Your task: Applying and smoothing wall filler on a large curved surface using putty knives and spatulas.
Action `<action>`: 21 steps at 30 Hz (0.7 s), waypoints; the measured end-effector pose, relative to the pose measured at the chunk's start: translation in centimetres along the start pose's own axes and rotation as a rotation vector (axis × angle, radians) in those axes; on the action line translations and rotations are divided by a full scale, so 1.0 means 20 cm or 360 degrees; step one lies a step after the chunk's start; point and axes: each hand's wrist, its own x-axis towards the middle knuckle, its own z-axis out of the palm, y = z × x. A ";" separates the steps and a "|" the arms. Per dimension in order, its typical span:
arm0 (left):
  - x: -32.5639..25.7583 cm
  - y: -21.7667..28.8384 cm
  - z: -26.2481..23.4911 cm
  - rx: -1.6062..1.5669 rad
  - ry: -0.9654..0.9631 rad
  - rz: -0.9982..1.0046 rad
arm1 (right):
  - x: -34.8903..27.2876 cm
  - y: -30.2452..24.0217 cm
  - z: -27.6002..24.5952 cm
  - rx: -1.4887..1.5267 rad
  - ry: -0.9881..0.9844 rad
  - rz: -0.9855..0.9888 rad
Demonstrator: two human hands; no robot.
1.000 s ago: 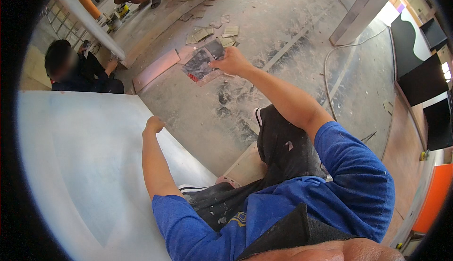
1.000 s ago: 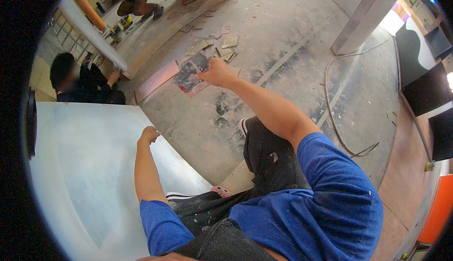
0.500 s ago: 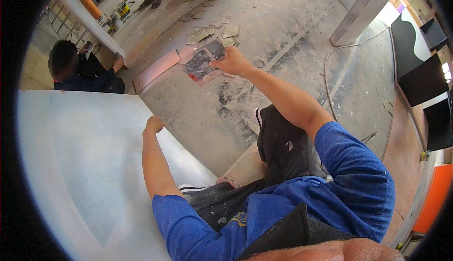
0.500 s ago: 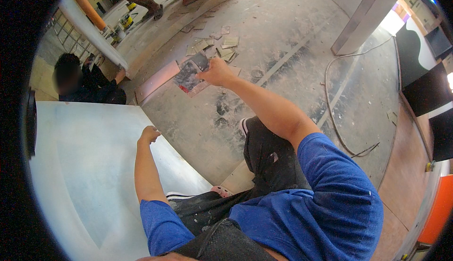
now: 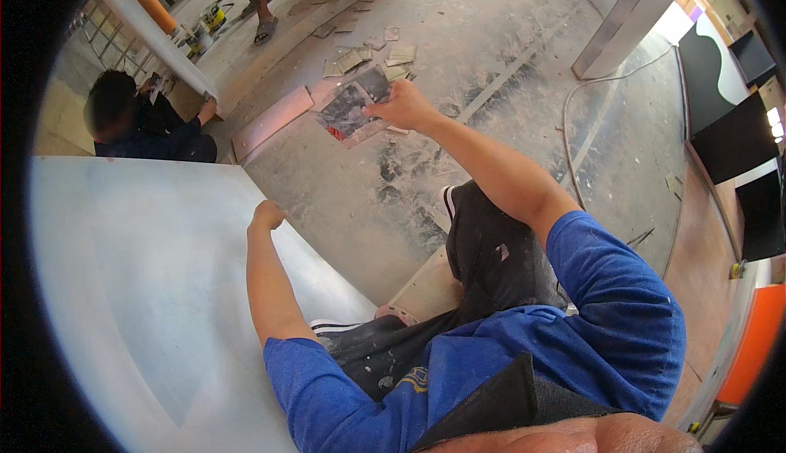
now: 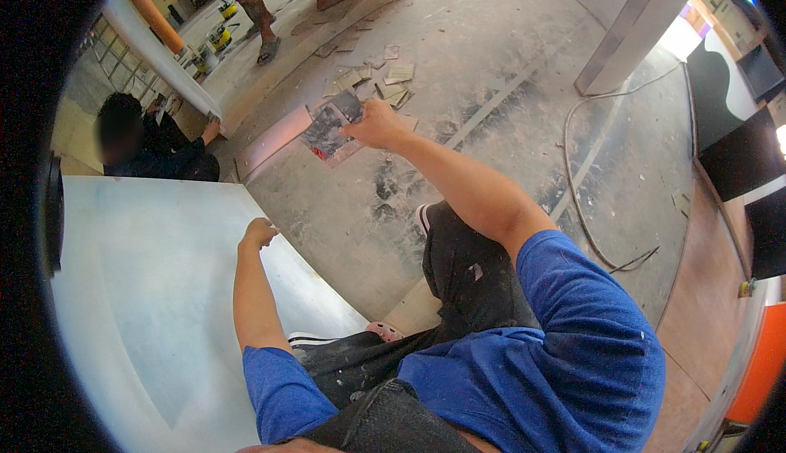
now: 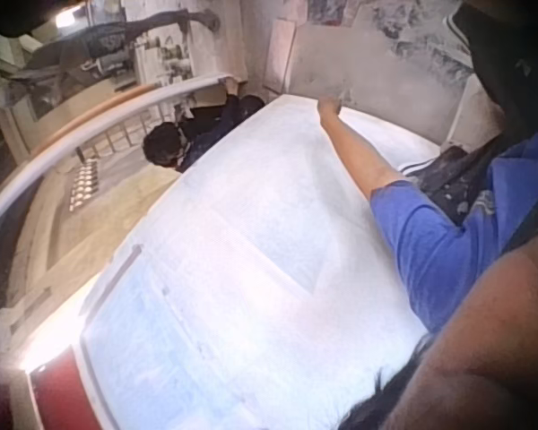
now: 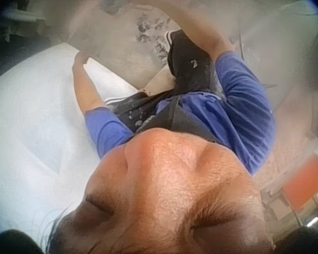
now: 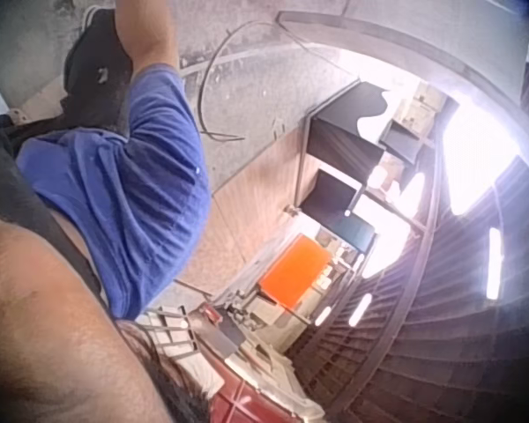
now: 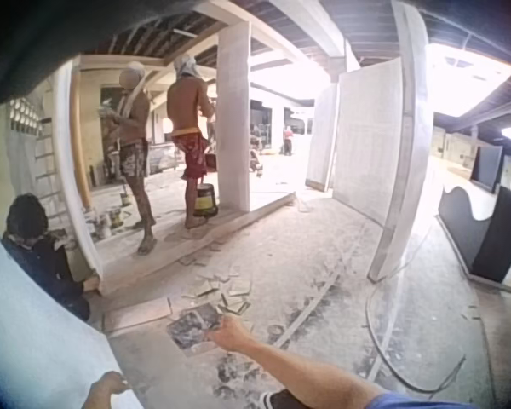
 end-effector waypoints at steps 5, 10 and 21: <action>0.00 0.01 -0.02 0.0022 0.0003 0.0024 | 0.03 0.06 0.02 0.0008 0.0045 -0.0029; -0.03 0.04 -0.04 0.0041 -0.0077 0.0008 | 0.02 0.03 0.01 0.0046 0.0029 -0.0067; -0.06 0.05 -0.07 0.0050 -0.0063 0.0048 | -0.04 -0.07 -0.02 0.0082 0.0035 -0.0066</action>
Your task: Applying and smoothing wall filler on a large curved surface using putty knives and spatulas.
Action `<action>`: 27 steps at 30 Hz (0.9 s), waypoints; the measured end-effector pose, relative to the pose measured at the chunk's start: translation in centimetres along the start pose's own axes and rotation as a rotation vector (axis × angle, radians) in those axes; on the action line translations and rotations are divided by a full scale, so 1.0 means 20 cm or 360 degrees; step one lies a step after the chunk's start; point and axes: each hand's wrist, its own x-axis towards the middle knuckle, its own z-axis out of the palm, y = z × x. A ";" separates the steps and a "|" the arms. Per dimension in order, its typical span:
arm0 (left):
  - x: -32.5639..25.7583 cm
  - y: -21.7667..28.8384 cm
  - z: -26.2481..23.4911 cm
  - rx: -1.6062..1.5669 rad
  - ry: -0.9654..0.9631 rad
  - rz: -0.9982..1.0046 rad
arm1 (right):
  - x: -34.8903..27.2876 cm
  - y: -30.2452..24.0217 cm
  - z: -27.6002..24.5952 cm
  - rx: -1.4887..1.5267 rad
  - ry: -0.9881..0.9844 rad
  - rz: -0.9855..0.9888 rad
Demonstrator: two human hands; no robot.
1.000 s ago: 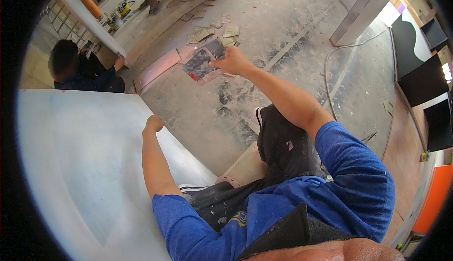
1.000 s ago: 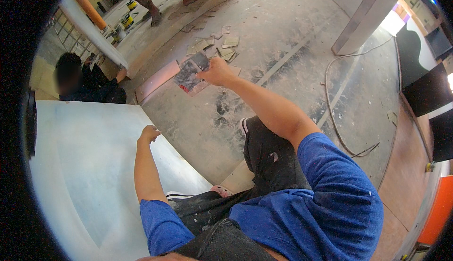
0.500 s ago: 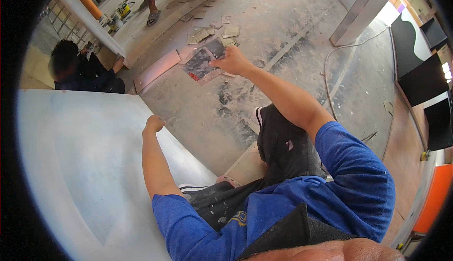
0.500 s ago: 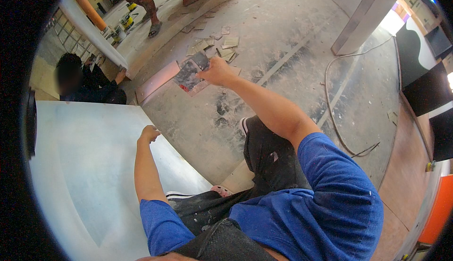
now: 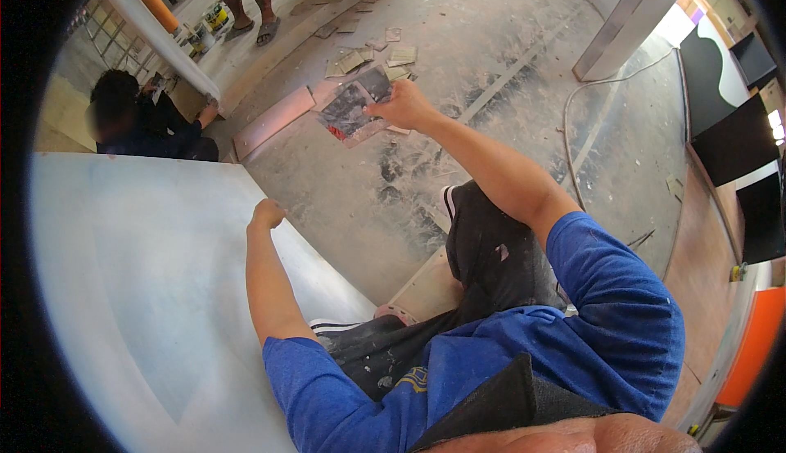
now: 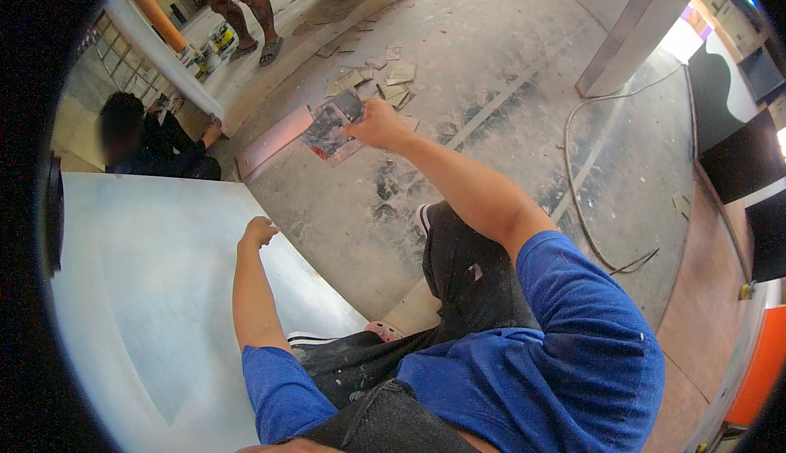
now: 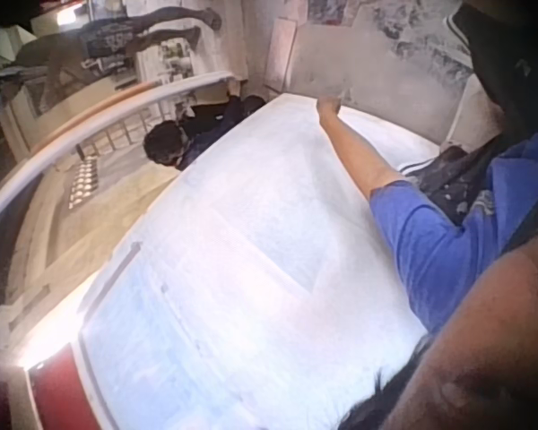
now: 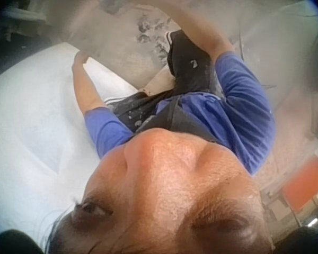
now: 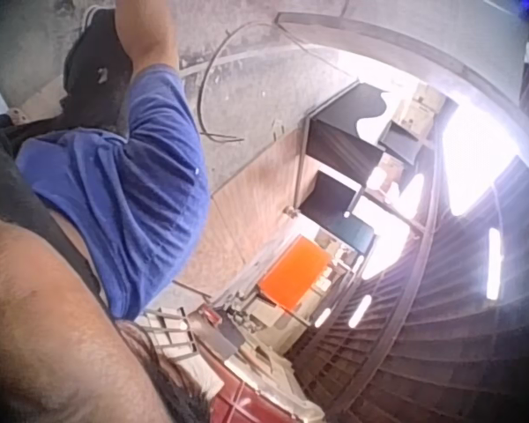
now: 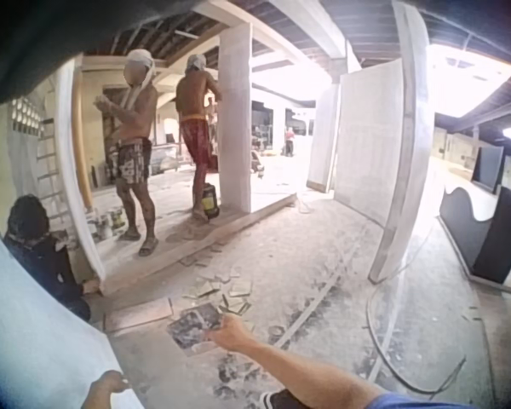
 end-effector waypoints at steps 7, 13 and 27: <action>0.00 -0.01 0.02 -0.0065 0.0072 -0.0081 | 0.01 0.02 0.00 -0.0159 -0.0003 0.0096; 0.00 -0.01 0.02 -0.0170 0.0061 -0.0094 | -0.02 0.00 -0.02 -0.0103 0.0050 -0.0004; -0.03 -0.10 0.02 0.0032 0.0156 0.0093 | -0.01 -0.07 0.02 -0.0121 -0.0019 0.0179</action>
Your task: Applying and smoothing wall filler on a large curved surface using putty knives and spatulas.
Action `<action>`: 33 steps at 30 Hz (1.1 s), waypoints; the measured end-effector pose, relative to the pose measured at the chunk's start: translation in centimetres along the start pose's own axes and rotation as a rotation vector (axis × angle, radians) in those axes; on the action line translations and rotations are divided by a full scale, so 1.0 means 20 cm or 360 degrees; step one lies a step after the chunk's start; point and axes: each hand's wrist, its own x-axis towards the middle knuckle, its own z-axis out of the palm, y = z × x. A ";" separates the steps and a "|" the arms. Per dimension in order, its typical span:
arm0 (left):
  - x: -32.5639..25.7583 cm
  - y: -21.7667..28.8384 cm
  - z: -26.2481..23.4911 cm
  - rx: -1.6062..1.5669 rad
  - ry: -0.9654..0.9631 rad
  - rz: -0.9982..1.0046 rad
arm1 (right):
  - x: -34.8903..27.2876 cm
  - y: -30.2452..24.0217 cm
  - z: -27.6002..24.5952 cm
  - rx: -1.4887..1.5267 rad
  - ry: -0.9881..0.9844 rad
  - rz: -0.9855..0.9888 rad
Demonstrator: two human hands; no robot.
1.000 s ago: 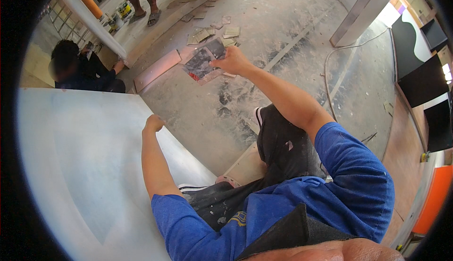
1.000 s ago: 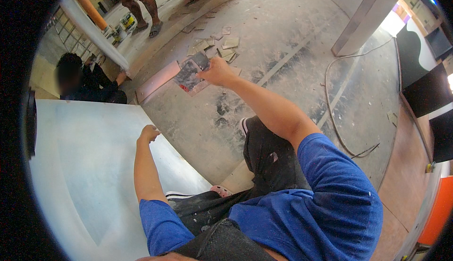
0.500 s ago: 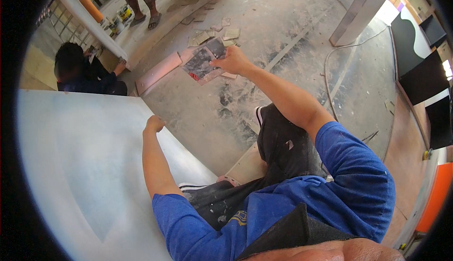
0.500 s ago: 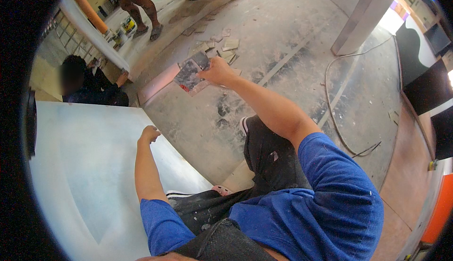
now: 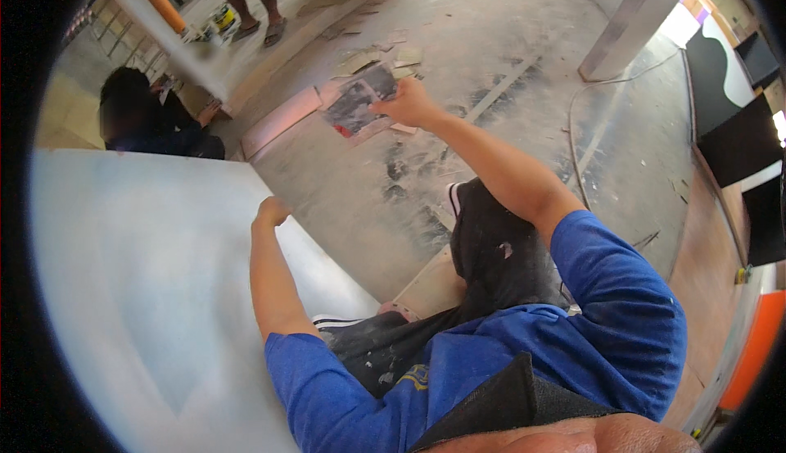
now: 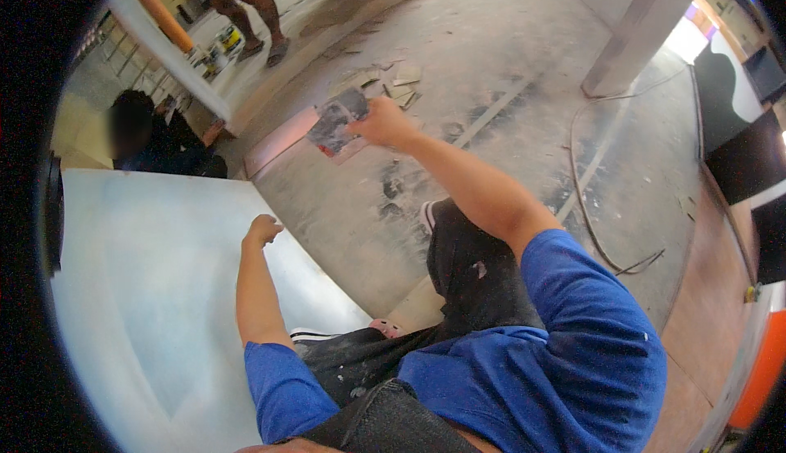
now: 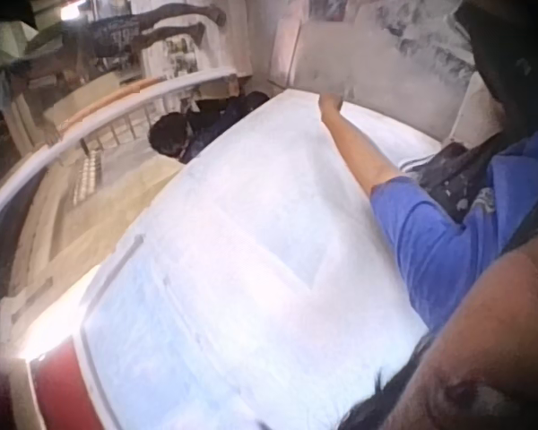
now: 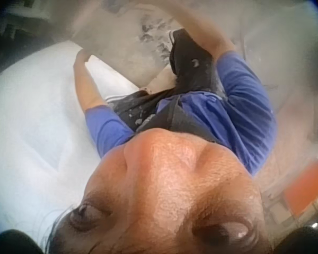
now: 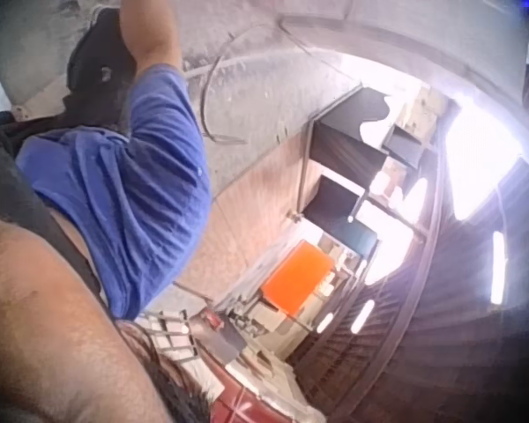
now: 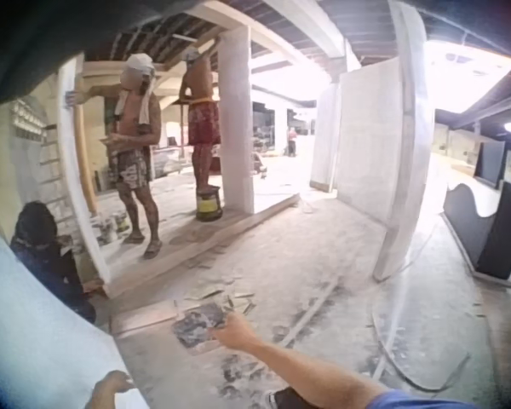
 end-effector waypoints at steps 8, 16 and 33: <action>0.07 0.06 0.06 0.0178 0.0048 0.0155 | 0.03 0.14 -0.04 0.0127 -0.0064 -0.0135; 0.01 0.07 -0.01 0.0046 -0.0022 -0.0132 | -0.06 -0.08 -0.08 0.0019 -0.0100 -0.0028; -0.06 0.13 -0.05 0.0081 -0.0203 -0.0081 | 0.02 0.13 0.01 0.0307 0.0068 -0.0406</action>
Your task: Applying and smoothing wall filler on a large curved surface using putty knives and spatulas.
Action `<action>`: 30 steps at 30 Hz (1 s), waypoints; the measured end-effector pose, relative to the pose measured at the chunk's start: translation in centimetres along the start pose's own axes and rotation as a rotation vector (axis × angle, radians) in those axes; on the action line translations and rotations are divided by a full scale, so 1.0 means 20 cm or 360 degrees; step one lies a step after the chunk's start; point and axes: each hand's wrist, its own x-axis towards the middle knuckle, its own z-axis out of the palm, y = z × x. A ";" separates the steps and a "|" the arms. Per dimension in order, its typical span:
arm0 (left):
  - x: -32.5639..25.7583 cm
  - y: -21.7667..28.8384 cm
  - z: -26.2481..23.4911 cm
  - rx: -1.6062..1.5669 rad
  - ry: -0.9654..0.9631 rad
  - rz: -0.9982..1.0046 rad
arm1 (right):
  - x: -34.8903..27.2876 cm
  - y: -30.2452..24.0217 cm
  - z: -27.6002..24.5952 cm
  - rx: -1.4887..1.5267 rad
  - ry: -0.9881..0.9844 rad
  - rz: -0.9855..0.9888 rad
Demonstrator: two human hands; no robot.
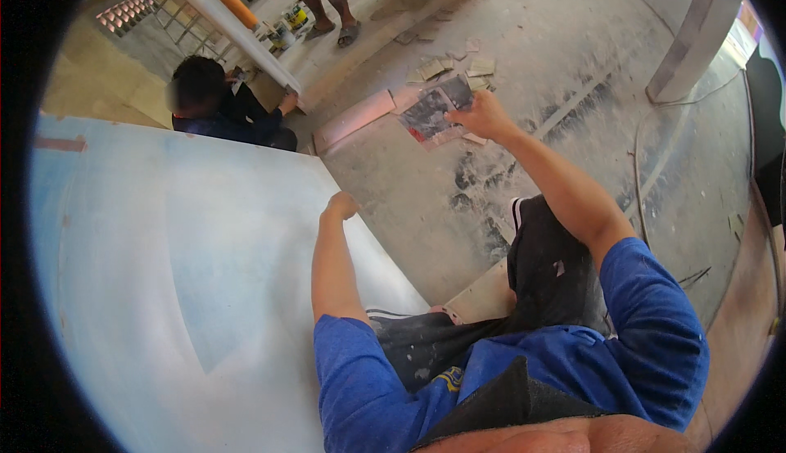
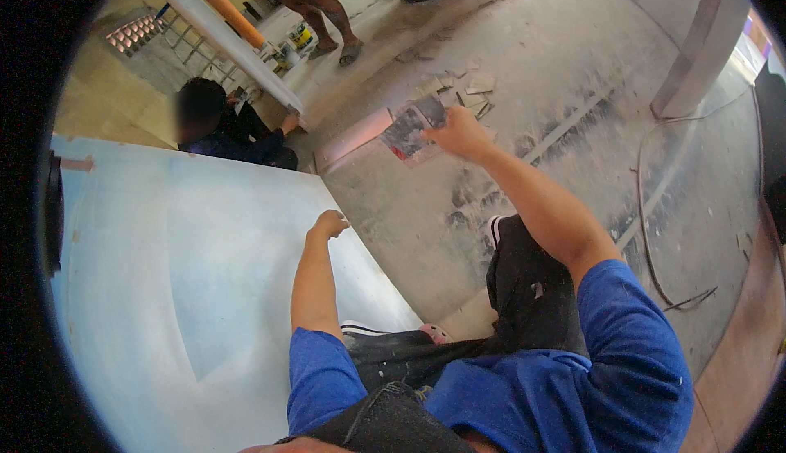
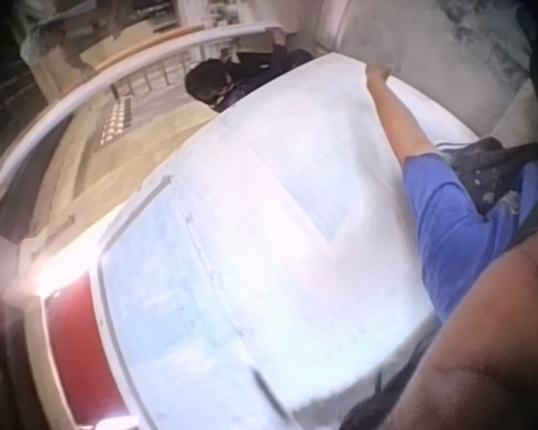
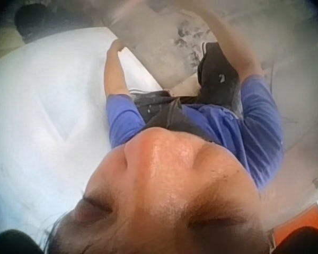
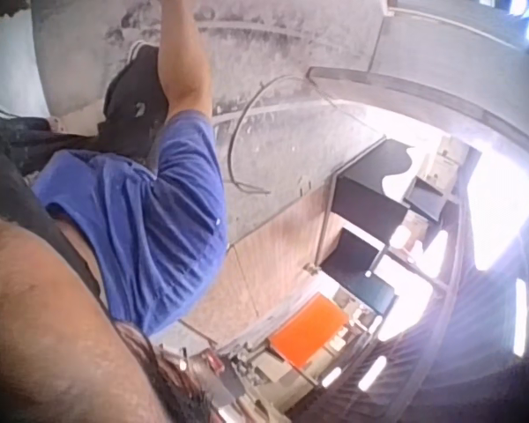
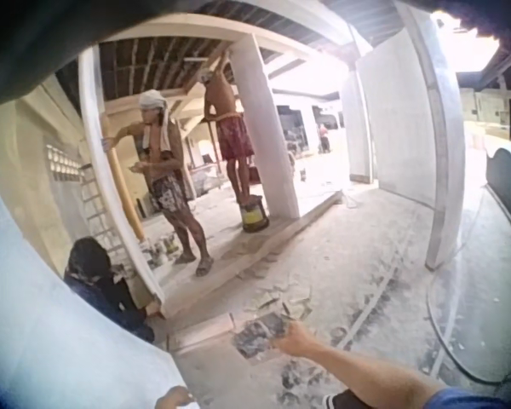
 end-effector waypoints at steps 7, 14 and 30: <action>0.01 -0.02 0.02 -0.0109 0.0069 -0.0066 | -0.02 -0.13 -0.01 -0.0022 -0.0064 0.0159; 0.01 0.02 -0.02 -0.0196 0.0070 -0.0063 | 0.04 0.05 -0.01 -0.0190 -0.0028 0.0150; -0.03 0.06 -0.04 -0.0190 0.0116 -0.0096 | 0.02 0.00 0.00 -0.0158 0.0010 0.0113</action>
